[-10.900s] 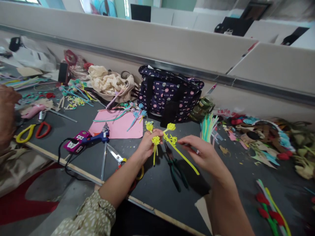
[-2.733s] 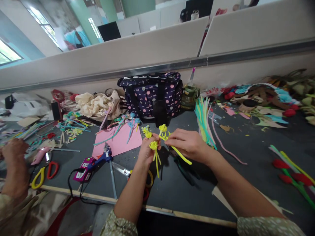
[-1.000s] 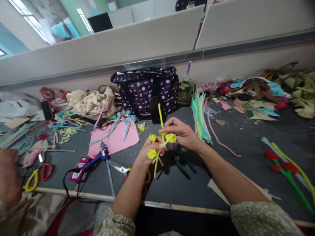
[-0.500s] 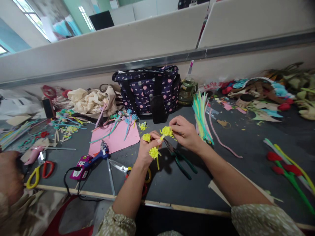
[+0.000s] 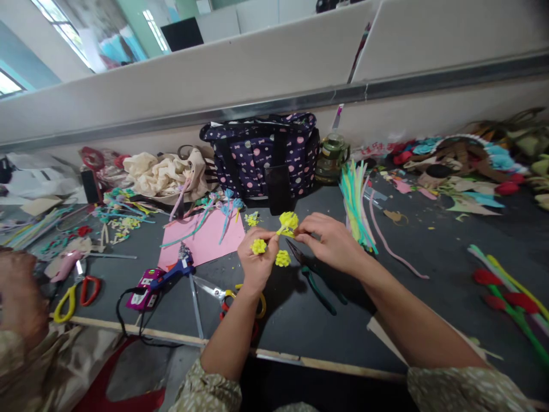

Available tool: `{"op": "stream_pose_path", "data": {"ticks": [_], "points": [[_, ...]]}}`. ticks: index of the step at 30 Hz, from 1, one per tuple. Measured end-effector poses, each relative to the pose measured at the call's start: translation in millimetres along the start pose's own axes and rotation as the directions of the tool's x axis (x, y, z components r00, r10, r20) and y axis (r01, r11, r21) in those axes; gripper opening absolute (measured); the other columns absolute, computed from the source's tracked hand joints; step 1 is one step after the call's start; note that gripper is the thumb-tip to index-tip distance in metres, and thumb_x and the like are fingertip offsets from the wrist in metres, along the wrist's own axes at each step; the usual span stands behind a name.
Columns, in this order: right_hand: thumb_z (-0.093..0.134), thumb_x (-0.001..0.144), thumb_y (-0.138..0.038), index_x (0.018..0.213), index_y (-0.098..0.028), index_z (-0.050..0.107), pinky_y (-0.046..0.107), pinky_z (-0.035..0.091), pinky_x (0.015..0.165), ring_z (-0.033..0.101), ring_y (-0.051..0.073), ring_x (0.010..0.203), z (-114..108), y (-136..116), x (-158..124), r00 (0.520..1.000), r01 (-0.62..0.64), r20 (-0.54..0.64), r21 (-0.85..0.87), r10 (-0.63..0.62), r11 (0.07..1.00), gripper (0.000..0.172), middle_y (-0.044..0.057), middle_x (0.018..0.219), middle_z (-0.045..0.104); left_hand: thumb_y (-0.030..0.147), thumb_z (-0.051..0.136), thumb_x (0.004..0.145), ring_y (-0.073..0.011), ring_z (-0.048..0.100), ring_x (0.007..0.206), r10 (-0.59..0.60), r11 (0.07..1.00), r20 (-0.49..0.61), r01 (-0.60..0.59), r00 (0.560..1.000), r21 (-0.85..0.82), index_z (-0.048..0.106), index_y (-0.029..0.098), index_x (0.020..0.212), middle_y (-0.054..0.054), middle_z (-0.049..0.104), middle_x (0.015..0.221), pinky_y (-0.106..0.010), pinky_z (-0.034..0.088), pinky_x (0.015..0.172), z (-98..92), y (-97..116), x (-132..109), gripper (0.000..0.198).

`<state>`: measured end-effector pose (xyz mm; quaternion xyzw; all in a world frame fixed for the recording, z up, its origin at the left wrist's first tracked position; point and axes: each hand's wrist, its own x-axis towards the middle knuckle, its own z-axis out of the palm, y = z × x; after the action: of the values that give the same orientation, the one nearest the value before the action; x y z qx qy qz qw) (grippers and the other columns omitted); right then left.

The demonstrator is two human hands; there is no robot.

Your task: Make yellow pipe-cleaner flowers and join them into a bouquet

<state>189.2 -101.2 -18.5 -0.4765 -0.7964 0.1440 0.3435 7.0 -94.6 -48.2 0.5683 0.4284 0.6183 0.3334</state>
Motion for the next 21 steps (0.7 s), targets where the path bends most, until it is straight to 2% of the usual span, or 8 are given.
{"op": "stream_pose_path", "data": {"ticks": [3, 6, 8, 10, 12, 15, 18, 21], "points": [[0.059, 0.087, -0.015, 0.076, -0.020, 0.066, 0.030, 0.045, 0.071, 0.061, 0.019, 0.078, -2.8, -5.0, -3.4, 0.998, -0.047, 0.044, 0.052, 0.045, 0.998, 0.014, 0.003, 0.078, 0.070, 0.023, 0.075, 0.069, -0.0180, 0.054, 0.070, 0.042, 0.998, 0.001, -0.042, 0.999, 0.051, 0.074, 0.024, 0.071, -0.003, 0.062, 0.069, -0.031, 0.042, 0.072, -1.4, -0.6, -2.4, 0.002], [0.059, 0.087, -0.016, 0.077, -0.020, 0.067, 0.030, 0.046, 0.071, 0.063, 0.019, 0.080, -5.1, -8.7, -4.6, 0.995, -0.075, 0.068, 0.084, 0.069, 0.994, 0.013, 0.003, 0.079, 0.071, 0.023, 0.075, 0.069, -0.0177, 0.053, 0.071, 0.033, 0.998, -0.001, -0.033, 0.999, 0.056, 0.074, 0.024, 0.071, -0.003, 0.062, 0.069, -0.030, 0.041, 0.072, -1.8, -2.3, -2.5, 0.003], [0.059, 0.088, -0.018, 0.081, -0.020, 0.069, 0.031, 0.047, 0.074, 0.064, 0.020, 0.083, -7.6, -9.0, -3.8, 0.995, -0.078, 0.075, 0.132, 0.068, 0.988, 0.012, 0.003, 0.083, 0.072, 0.024, 0.075, 0.070, -0.0161, 0.053, 0.070, -0.026, 1.000, 0.011, 0.026, 1.000, 0.010, 0.072, 0.022, 0.068, -0.002, 0.060, 0.068, -0.029, 0.041, 0.071, -1.4, -3.6, -0.5, 0.004], [0.058, 0.090, -0.022, 0.088, -0.021, 0.071, 0.032, 0.050, 0.077, 0.067, 0.020, 0.086, -12.2, -6.9, -2.7, 0.994, -0.091, 0.076, 0.225, 0.075, 0.970, 0.013, 0.003, 0.090, 0.074, 0.026, 0.074, 0.071, -0.0131, 0.052, 0.065, -0.147, 0.983, 0.069, 0.153, 0.987, -0.103, 0.069, 0.020, 0.066, 0.000, 0.057, 0.066, -0.026, 0.041, 0.066, -0.4, -5.6, 2.5, 0.009], [0.054, 0.092, -0.027, 0.094, -0.021, 0.071, 0.031, 0.052, 0.077, 0.069, 0.019, 0.083, -19.6, -2.8, -2.7, 0.991, -0.125, 0.079, 0.332, 0.104, 0.935, 0.018, 0.003, 0.091, 0.075, 0.027, 0.074, 0.070, -0.0098, 0.049, 0.056, -0.291, 0.913, 0.167, 0.325, 0.942, -0.245, 0.066, 0.018, 0.067, 0.002, 0.054, 0.062, -0.024, 0.039, 0.058, 1.0, -8.8, 5.6, 0.012], [0.052, 0.094, -0.031, 0.096, -0.021, 0.071, 0.029, 0.056, 0.070, 0.070, 0.018, 0.075, -34.9, 4.6, -5.0, 0.989, -0.147, 0.069, 0.406, 0.130, 0.902, 0.022, 0.003, 0.083, 0.075, 0.027, 0.076, 0.065, -0.0071, 0.044, 0.045, -0.444, 0.746, 0.310, 0.538, 0.841, -0.392, 0.064, 0.016, 0.067, 0.004, 0.052, 0.057, -0.023, 0.036, 0.047, 3.2, -13.8, 9.6, 0.017], [0.059, 0.090, -0.027, 0.094, -0.022, 0.071, 0.029, 0.055, 0.069, 0.069, 0.018, 0.077, -48.7, 8.7, -7.8, 0.998, -0.061, 0.000, 0.285, 0.063, 0.957, 0.014, 0.004, 0.087, 0.073, 0.024, 0.076, 0.061, -0.0064, 0.043, 0.044, -0.513, 0.599, 0.404, 0.653, 0.757, -0.463, 0.061, 0.015, 0.066, 0.003, 0.052, 0.055, -0.021, 0.036, 0.043, 4.4, -15.5, 12.8, 0.019], [0.056, 0.091, -0.021, 0.103, -0.024, 0.069, 0.031, 0.054, 0.074, 0.067, 0.020, 0.084, -53.0, 6.2, -8.8, 0.994, 0.108, 0.009, 0.123, -0.110, 0.987, 0.018, 0.006, 0.092, 0.072, 0.022, 0.078, 0.059, -0.0055, 0.043, 0.046, -0.539, 0.479, 0.467, 0.712, 0.700, -0.514, 0.058, 0.014, 0.064, 0.003, 0.050, 0.055, -0.018, 0.037, 0.042, 4.0, -14.8, 15.0, 0.022]]}}
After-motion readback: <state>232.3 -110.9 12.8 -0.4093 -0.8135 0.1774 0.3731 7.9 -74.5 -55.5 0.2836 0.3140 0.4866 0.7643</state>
